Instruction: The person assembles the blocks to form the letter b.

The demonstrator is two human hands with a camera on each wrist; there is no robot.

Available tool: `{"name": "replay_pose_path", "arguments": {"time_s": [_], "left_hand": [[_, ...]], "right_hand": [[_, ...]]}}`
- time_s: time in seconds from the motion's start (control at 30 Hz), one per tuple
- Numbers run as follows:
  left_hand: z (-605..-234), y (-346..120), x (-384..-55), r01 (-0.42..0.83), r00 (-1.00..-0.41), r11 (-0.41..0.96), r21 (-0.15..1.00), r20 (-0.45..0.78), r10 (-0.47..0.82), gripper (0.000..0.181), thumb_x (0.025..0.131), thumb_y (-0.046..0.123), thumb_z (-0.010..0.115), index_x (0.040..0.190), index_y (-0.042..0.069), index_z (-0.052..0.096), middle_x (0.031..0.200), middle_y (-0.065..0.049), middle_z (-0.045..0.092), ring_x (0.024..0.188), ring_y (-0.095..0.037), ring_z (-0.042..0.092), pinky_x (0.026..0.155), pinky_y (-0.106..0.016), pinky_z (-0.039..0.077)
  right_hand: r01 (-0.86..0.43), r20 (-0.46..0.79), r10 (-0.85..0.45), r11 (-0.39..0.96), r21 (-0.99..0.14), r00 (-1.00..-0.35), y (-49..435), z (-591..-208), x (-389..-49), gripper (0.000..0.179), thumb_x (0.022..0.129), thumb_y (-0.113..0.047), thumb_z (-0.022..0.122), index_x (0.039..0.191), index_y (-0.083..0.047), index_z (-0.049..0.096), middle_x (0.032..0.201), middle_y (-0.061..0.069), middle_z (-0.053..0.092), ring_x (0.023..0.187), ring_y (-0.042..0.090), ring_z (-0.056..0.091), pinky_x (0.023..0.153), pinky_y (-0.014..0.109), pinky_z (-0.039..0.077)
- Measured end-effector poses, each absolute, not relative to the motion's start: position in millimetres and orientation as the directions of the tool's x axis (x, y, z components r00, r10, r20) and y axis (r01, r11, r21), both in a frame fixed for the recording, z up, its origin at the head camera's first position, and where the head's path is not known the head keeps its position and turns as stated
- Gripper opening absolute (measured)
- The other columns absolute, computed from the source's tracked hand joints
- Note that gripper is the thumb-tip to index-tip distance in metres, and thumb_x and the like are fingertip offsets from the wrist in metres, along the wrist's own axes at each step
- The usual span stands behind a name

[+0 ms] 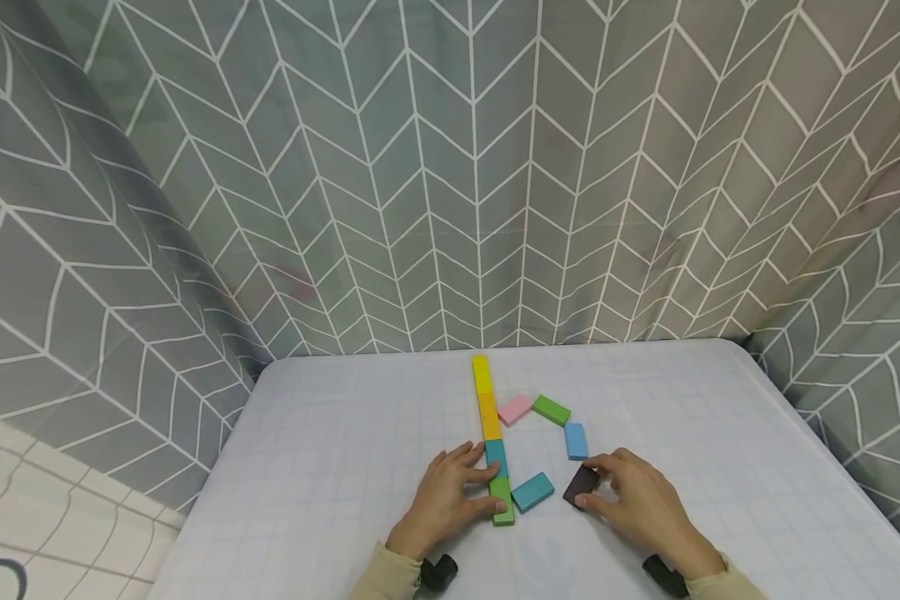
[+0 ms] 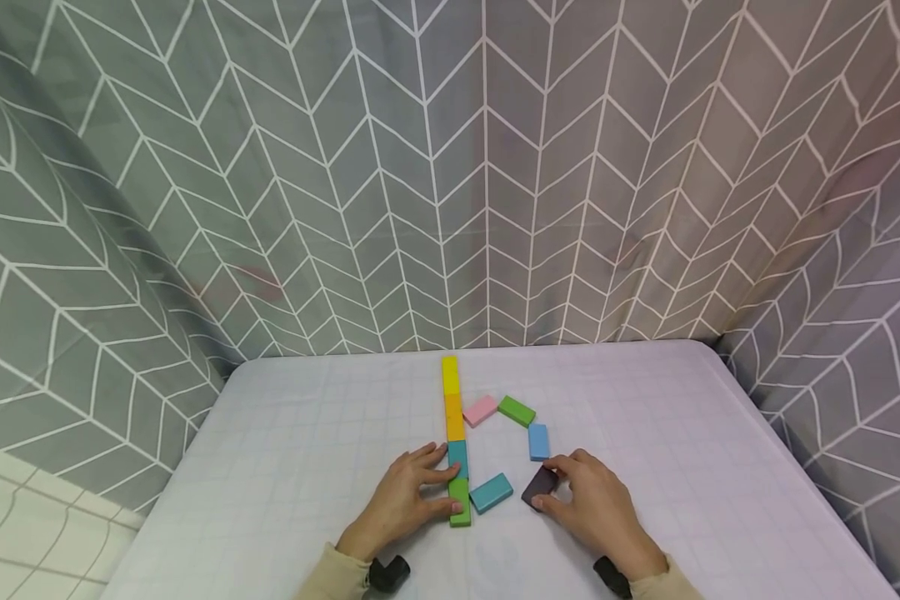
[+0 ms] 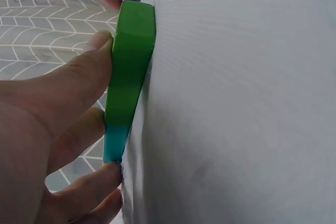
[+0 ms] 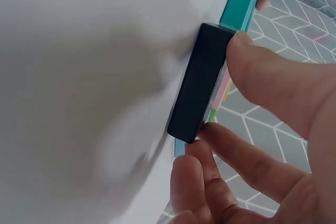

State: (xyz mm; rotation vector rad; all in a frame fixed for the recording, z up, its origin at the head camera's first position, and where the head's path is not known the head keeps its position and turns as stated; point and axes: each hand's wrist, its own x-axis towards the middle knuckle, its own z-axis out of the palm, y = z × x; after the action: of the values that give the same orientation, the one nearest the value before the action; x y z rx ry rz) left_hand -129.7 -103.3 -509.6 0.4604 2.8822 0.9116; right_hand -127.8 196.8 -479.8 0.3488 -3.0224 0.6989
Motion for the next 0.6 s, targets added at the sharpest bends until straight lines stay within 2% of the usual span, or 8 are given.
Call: {"name": "replay_pose_path", "arguments": {"time_s": [0.6], "left_hand": [[-510.1, -102.6, -129.8, 0.26, -0.952, 0.78, 0.57, 0.014, 0.307, 0.06, 0.083, 0.047, 0.089, 0.136, 0.023, 0.073, 0.159, -0.006, 0.056, 0.152, -0.032, 0.047, 0.125, -0.065, 0.033]], "right_hand": [[-0.272, 0.165, -0.223, 0.872, -0.406, -0.961, 185.3, -485.0, -132.0, 0.049, 0.075, -0.037, 0.097, 0.113, -0.011, 0.079, 0.092, -0.002, 0.068, 0.076, 0.006, 0.056, 0.058, 0.023, 0.043]]}}
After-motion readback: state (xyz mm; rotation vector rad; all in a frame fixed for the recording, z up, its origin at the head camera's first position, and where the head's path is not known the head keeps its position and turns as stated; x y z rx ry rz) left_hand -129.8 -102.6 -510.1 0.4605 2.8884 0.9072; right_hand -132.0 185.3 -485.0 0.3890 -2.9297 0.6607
